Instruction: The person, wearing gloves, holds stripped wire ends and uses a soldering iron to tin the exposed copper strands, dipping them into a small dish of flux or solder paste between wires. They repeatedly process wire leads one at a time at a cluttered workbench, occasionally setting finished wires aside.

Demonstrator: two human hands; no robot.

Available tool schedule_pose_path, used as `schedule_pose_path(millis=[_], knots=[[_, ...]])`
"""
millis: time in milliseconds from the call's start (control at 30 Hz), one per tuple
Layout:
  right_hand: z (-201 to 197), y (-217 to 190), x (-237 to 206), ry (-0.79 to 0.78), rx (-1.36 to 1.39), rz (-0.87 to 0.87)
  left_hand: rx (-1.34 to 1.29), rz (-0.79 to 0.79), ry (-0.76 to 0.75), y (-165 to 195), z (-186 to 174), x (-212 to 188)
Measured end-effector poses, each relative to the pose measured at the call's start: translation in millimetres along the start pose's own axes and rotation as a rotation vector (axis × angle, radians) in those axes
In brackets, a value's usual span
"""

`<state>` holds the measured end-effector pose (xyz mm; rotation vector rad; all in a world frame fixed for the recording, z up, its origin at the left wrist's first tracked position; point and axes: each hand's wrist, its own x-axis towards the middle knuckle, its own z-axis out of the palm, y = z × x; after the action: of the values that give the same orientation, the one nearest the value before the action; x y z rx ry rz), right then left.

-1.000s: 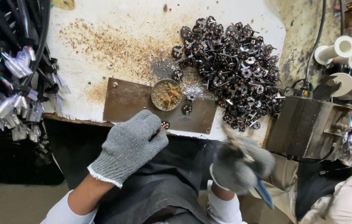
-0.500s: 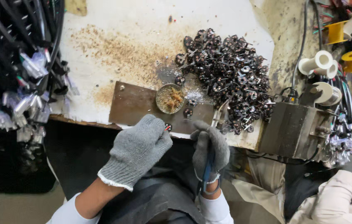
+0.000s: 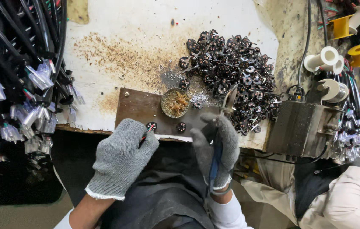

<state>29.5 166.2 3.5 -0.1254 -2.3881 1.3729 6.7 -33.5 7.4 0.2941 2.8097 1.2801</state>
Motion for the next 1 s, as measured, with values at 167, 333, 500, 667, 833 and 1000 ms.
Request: schedule_pose_path(millis=[167,333,500,667,833,1000], knots=[[-6,14,23,-0.08,-0.303,-0.224,-0.016,-0.025,-0.028,0,-2,2],[-25,26,6,-0.057,-0.286,-0.218,-0.024,0.012,0.008,-1,-4,3],[-22,23,-4,0.119,-0.17,-0.076,0.018,0.017,-0.043,2,-4,5],[3,23,-23,0.112,-0.238,-0.059,0.091,0.004,-0.037,7,0,6],[-5,32,-17,0.028,-0.264,-0.051,0.108,-0.006,-0.052,11,8,6],[-3,27,-6,0.013,-0.365,-0.105,0.102,-0.039,-0.034,11,11,7]])
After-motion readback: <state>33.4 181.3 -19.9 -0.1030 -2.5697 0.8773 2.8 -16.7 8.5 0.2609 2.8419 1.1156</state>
